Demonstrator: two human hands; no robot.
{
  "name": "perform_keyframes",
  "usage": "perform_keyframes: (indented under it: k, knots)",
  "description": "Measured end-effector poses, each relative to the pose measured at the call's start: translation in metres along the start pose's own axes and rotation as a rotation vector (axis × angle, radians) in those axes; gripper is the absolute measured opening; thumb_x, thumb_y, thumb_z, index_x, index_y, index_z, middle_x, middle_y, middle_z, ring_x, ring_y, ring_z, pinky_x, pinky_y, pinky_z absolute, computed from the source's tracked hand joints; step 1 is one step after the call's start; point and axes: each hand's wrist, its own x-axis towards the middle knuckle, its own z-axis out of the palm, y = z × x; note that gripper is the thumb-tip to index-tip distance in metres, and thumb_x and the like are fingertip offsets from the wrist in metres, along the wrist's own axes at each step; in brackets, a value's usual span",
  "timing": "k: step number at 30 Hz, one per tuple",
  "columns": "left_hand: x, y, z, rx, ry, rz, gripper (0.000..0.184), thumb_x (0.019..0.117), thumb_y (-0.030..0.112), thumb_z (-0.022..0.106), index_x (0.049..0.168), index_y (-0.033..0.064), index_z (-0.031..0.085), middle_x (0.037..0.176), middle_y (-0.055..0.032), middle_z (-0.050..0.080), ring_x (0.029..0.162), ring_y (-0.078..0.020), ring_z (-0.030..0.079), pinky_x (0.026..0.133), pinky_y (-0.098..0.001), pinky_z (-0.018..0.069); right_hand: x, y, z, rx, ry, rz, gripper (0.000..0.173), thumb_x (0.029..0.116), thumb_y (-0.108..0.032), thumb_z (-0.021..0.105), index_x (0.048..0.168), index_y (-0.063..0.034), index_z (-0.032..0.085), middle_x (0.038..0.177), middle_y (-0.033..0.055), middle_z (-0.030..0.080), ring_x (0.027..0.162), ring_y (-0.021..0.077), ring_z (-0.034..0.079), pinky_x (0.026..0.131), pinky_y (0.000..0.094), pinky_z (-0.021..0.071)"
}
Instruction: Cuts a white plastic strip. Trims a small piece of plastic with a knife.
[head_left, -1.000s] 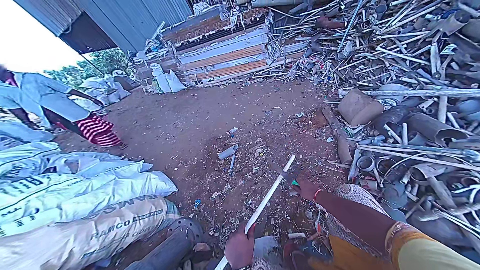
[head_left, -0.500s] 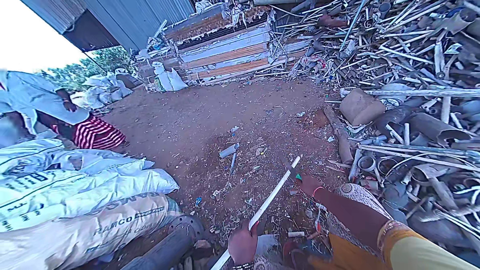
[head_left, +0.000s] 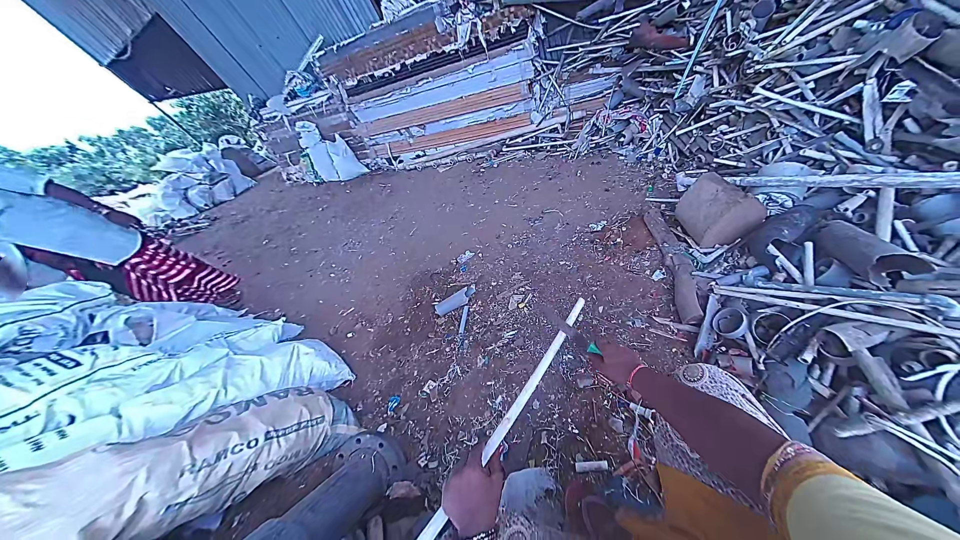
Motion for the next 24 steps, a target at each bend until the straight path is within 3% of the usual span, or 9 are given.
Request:
perform_keyframes:
  k: [3, 7, 10, 13, 17, 21, 24]
  knots:
    - [0.001, -0.005, 0.005, -0.024, 0.177, 0.116, 0.031, 0.0898, 0.025, 0.076, 0.108, -0.0001, 0.077, 0.101, -0.0254, 0.075, 0.099, -0.0477, 0.072, 0.084, -0.0639, 0.0545, 0.007, 0.005, -0.007, 0.061, 0.018, 0.06, 0.057, 0.1101, -0.047, 0.042, 0.142, -0.0008, 0.049, 0.132, 0.0265, 0.063, 0.124, 0.0423, 0.062, 0.102, 0.0617, 0.0481]
    - [0.006, -0.015, 0.013, -0.023, 0.23, 0.152, 0.031, 0.0866, 0.023, 0.079, 0.107, -0.0003, 0.078, 0.1, -0.0246, 0.075, 0.098, -0.0456, 0.072, 0.085, -0.0639, 0.054, 0.001, 0.008, 0.01, -0.105, -0.191, -0.277, 0.055, 0.1091, -0.047, 0.047, 0.135, 0.0002, 0.055, 0.12, 0.0285, 0.066, 0.113, 0.0456, 0.064, 0.096, 0.0662, 0.0469]
    - [0.005, -0.009, 0.018, -0.055, 0.242, 0.14, 0.029, 0.0857, 0.021, 0.08, 0.104, -0.0021, 0.077, 0.099, -0.0244, 0.075, 0.098, -0.0464, 0.072, 0.086, -0.0644, 0.0527, 0.007, 0.008, 0.002, -0.029, -0.09, -0.077, 0.06, 0.1103, -0.048, 0.041, 0.143, 0.0007, 0.051, 0.132, 0.029, 0.062, 0.126, 0.0446, 0.06, 0.104, 0.0637, 0.0449]
    - [0.006, -0.007, 0.015, -0.074, 0.247, 0.109, 0.03, 0.0854, 0.021, 0.08, 0.105, -0.0014, 0.077, 0.1, -0.0244, 0.075, 0.099, -0.0462, 0.072, 0.087, -0.0641, 0.0527, 0.013, 0.011, -0.006, 0.143, 0.066, 0.129, 0.059, 0.1103, -0.049, 0.039, 0.141, 0.0004, 0.053, 0.131, 0.0271, 0.063, 0.124, 0.0423, 0.062, 0.102, 0.0613, 0.0475]
    - [0.008, -0.014, 0.012, -0.05, 0.239, 0.091, 0.03, 0.0864, 0.022, 0.079, 0.106, -0.0012, 0.077, 0.101, -0.0243, 0.075, 0.101, -0.0461, 0.071, 0.088, -0.0632, 0.0524, 0.002, 0.007, 0.0, -0.105, -0.098, -0.096, 0.059, 0.1096, -0.05, 0.042, 0.141, -0.0018, 0.052, 0.131, 0.027, 0.063, 0.123, 0.0441, 0.062, 0.101, 0.0648, 0.0465]
    - [0.004, -0.012, 0.017, -0.087, 0.306, 0.154, 0.032, 0.0832, 0.022, 0.082, 0.104, -0.0018, 0.077, 0.097, -0.0245, 0.075, 0.095, -0.0462, 0.072, 0.083, -0.0633, 0.054, 0.013, 0.011, -0.009, 0.11, 0.058, 0.1, 0.061, 0.1101, -0.05, 0.04, 0.142, 0.0005, 0.052, 0.131, 0.0271, 0.063, 0.124, 0.043, 0.062, 0.103, 0.0621, 0.0465]
    - [0.003, -0.011, 0.01, -0.076, 0.196, 0.124, 0.037, 0.0865, 0.025, 0.08, 0.113, -0.001, 0.076, 0.101, -0.0259, 0.075, 0.098, -0.047, 0.072, 0.087, -0.064, 0.0535, 0.001, 0.005, -0.002, -0.03, -0.06, -0.063, 0.059, 0.1104, -0.047, 0.042, 0.14, 0.0033, 0.052, 0.133, 0.0295, 0.061, 0.125, 0.0449, 0.06, 0.104, 0.0632, 0.0454]
